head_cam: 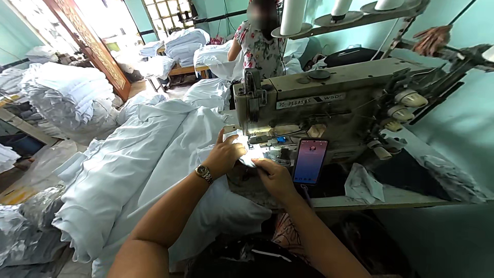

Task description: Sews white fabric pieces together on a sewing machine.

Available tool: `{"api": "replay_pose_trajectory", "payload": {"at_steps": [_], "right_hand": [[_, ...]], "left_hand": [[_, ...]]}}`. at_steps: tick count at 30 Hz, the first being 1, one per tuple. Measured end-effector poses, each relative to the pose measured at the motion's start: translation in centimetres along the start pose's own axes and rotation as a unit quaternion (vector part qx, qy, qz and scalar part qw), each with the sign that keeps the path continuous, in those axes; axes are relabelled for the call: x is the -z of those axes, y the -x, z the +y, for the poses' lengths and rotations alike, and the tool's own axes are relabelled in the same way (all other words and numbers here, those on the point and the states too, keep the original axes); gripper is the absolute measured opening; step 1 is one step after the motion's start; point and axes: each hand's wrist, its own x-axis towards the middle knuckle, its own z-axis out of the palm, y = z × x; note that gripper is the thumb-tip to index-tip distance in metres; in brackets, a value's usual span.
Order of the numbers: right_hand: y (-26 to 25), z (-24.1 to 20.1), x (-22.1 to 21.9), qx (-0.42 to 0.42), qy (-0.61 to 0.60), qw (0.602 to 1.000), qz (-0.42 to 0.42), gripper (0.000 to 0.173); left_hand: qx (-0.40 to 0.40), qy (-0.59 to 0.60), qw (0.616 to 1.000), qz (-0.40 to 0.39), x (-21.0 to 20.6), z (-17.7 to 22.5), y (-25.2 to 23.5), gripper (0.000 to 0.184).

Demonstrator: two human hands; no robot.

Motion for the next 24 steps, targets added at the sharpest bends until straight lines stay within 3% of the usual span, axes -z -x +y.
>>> {"api": "replay_pose_trajectory", "payload": {"at_steps": [7, 12, 19, 24], "right_hand": [[-0.1, 0.1, -0.4, 0.018, 0.073, 0.997, -0.02, 0.023], [3.4, 0.2, -1.4, 0.087, -0.016, 0.995, 0.04, 0.027], [6.9, 1.8, -4.6, 0.086, 0.074, 0.992, -0.048, 0.027], [6.7, 1.9, -4.5, 0.068, 0.059, 0.995, -0.05, 0.026]], "left_hand": [[0.027, -0.019, 0.999, -0.018, -0.3, -0.6, -0.7, 0.029], [0.044, -0.001, 0.998, -0.033, -0.7, -0.5, -0.5, 0.032], [0.047, 0.022, 0.998, -0.036, -0.8, -0.4, -0.5, 0.03], [0.05, 0.029, 0.998, -0.034, -1.0, -0.4, -0.4, 0.029]]}}
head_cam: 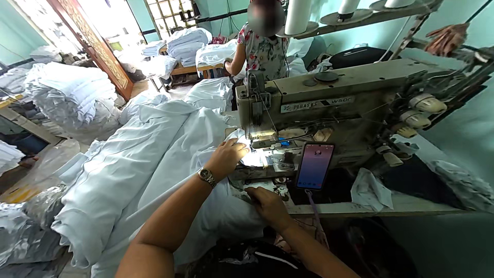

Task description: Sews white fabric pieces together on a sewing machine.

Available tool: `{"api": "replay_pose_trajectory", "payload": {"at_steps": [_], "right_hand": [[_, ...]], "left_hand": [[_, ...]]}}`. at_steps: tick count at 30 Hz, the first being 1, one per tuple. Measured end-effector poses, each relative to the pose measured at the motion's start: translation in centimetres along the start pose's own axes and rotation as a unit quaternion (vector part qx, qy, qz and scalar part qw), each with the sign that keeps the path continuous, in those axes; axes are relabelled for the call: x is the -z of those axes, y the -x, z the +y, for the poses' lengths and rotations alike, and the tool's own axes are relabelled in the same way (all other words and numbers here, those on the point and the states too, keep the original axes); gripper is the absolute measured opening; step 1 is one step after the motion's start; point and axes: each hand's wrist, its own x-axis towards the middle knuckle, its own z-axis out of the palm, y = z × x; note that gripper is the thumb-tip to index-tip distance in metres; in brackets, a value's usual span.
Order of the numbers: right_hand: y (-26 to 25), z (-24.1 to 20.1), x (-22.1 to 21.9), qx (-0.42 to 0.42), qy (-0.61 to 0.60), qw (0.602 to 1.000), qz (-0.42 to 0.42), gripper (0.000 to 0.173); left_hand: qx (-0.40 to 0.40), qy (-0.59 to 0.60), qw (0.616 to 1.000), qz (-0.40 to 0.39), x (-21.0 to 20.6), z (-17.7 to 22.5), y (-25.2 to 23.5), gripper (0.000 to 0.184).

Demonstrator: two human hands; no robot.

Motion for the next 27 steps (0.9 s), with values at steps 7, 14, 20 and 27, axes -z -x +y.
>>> {"api": "replay_pose_trajectory", "payload": {"at_steps": [7, 14, 20, 27], "right_hand": [[0.0, 0.0, 0.0, -0.005, -0.002, 1.0, -0.002, 0.026], [0.0, 0.2, 0.2, -0.011, -0.039, 0.999, 0.01, 0.028], [0.0, -0.1, 0.2, -0.021, -0.039, 0.999, 0.011, 0.027], [-0.4, -0.5, -0.3, -0.02, 0.005, 1.0, 0.009, 0.027]], "left_hand": [[0.002, -0.003, 1.0, -0.004, 0.0, 0.0, -0.1, 0.031], [-0.002, 0.011, 1.0, 0.006, -0.3, -0.2, 0.0, 0.032], [-0.001, 0.007, 1.0, -0.01, 0.0, 0.0, -0.1, 0.03], [0.038, 0.106, 0.993, -0.026, 1.4, 0.0, -1.6, 0.028]]}}
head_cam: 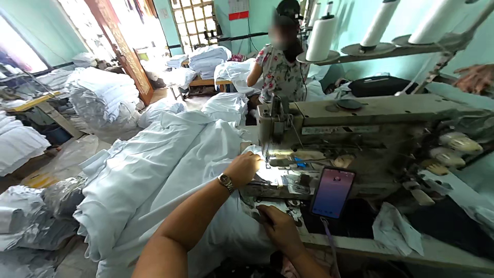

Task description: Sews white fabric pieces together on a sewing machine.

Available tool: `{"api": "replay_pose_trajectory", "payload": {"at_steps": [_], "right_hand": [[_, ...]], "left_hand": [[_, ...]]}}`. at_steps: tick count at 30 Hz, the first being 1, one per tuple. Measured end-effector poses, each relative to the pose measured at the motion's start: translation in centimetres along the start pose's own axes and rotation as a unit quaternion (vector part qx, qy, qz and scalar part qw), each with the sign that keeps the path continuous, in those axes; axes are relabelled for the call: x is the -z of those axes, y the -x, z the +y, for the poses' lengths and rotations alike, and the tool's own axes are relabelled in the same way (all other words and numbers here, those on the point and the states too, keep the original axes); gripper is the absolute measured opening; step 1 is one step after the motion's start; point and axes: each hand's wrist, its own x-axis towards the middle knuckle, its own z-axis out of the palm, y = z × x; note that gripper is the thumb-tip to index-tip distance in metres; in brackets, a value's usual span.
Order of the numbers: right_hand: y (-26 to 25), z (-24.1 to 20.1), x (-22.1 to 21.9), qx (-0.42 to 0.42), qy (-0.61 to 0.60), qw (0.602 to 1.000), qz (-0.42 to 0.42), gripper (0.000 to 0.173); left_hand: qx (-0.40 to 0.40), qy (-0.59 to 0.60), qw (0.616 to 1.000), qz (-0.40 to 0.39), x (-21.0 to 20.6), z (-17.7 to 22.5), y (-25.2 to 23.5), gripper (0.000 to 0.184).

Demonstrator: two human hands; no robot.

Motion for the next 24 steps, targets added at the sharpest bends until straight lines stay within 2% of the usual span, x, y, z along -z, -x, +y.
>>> {"api": "replay_pose_trajectory", "payload": {"at_steps": [5, 7, 10, 12, 13, 15, 17, 18, 20, 22, 24], "right_hand": [[0.1, 0.5, -0.4, 0.004, 0.008, 1.0, -0.009, 0.029], [0.4, 0.5, -0.3, -0.003, -0.001, 1.0, -0.019, 0.028], [0.3, 0.7, -0.2, -0.006, -0.013, 1.0, -0.012, 0.031], [0.1, 0.7, 0.0, -0.015, -0.025, 1.0, -0.005, 0.045], [0.1, 0.7, 0.1, -0.023, -0.027, 0.999, -0.001, 0.049], [0.1, 0.7, 0.4, -0.036, -0.037, 0.999, 0.009, 0.046], [0.1, 0.8, 0.3, -0.042, -0.05, 0.997, 0.042, 0.038], [0.1, 0.6, 0.4, -0.047, -0.052, 0.996, 0.058, 0.035], [-0.2, 0.3, 0.7, -0.047, -0.037, 0.994, 0.091, 0.03], [-1.4, -0.3, 1.2, -0.02, 0.015, 0.993, 0.115, 0.026], [-3.0, -1.4, 1.7, 0.003, 0.061, 0.99, 0.127, 0.024]], "left_hand": [[-0.006, -0.015, 1.0, 0.006, 0.0, -2.4, -2.6, 0.029], [0.055, -0.019, 0.998, 0.008, 0.8, -4.4, -3.4, 0.03], [0.16, 0.008, 0.98, 0.117, 2.5, -8.0, -1.9, 0.026], [0.203, 0.063, 0.962, 0.171, 3.9, -8.0, 0.8, 0.02], [0.218, 0.124, 0.953, 0.171, 4.5, -7.0, 2.6, 0.02], [0.233, 0.297, 0.921, 0.095, 4.5, -3.6, 6.8, 0.03], [0.202, 0.382, 0.901, -0.026, 2.2, -0.8, 10.3, 0.034], [0.175, 0.362, 0.914, -0.058, 0.2, 0.1, 11.4, 0.031], [0.123, 0.253, 0.958, -0.052, -3.5, 1.6, 12.9, 0.027], [0.093, 0.109, 0.99, -0.014, -4.6, 3.7, 13.7, 0.021], [0.072, -0.018, 0.997, 0.021, -4.5, 5.7, 14.2, 0.016]]}}
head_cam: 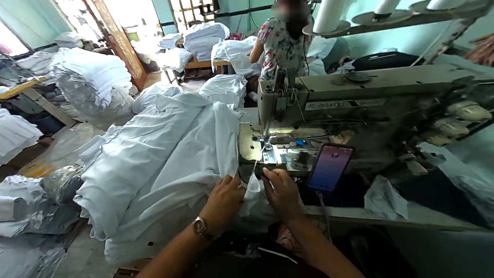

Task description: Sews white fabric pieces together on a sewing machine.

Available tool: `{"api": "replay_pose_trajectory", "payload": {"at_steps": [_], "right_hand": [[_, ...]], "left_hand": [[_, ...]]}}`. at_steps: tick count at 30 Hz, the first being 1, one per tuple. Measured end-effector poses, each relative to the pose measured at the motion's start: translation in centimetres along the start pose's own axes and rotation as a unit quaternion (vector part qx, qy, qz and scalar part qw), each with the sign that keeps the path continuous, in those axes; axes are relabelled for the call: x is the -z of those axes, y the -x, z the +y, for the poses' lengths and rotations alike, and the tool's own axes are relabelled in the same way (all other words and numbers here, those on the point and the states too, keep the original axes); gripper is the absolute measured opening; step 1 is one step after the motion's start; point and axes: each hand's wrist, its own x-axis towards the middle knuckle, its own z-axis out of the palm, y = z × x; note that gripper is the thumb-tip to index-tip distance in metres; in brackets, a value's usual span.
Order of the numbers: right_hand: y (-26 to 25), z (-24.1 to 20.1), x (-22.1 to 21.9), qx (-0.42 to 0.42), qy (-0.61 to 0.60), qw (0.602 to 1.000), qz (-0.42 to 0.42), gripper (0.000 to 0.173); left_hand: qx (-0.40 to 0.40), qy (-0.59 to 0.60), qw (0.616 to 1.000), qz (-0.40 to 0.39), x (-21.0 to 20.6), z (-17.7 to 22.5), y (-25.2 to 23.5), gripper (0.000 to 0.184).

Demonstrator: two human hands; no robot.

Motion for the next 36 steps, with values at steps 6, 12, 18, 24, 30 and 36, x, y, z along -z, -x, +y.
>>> {"api": "replay_pose_trajectory", "payload": {"at_steps": [6, 12, 18, 24, 30, 36], "right_hand": [[-2.9, -1.4, 0.2, -0.003, 0.003, 1.0, -0.028, 0.026], [-3.1, -1.0, 0.1, -0.006, -0.003, 1.0, -0.02, 0.024], [-3.4, -1.7, -0.5, -0.02, -0.031, 0.999, -0.038, 0.026], [-0.9, -0.9, 2.9, -0.132, -0.091, 0.967, -0.196, 0.043], [0.7, -2.1, 1.5, -0.106, -0.081, 0.908, -0.398, 0.037], [-1.9, -4.1, 2.8, 0.036, -0.171, 0.927, -0.331, 0.019]], "left_hand": [[-0.064, 0.103, 0.992, -0.02, 3.4, -0.4, 0.1, 0.015], [-0.045, 0.133, 0.987, -0.083, 10.3, -6.3, -0.3, 0.032], [-0.164, 0.116, 0.953, -0.226, 8.6, -2.7, -1.4, 0.01], [0.239, 0.166, 0.826, 0.483, 21.8, -19.0, 7.6, 0.045], [0.274, 0.016, 0.85, 0.45, 19.1, -10.2, 8.5, 0.067], [0.023, 0.079, 0.993, -0.085, 0.6, -4.4, -0.5, 0.035]]}}
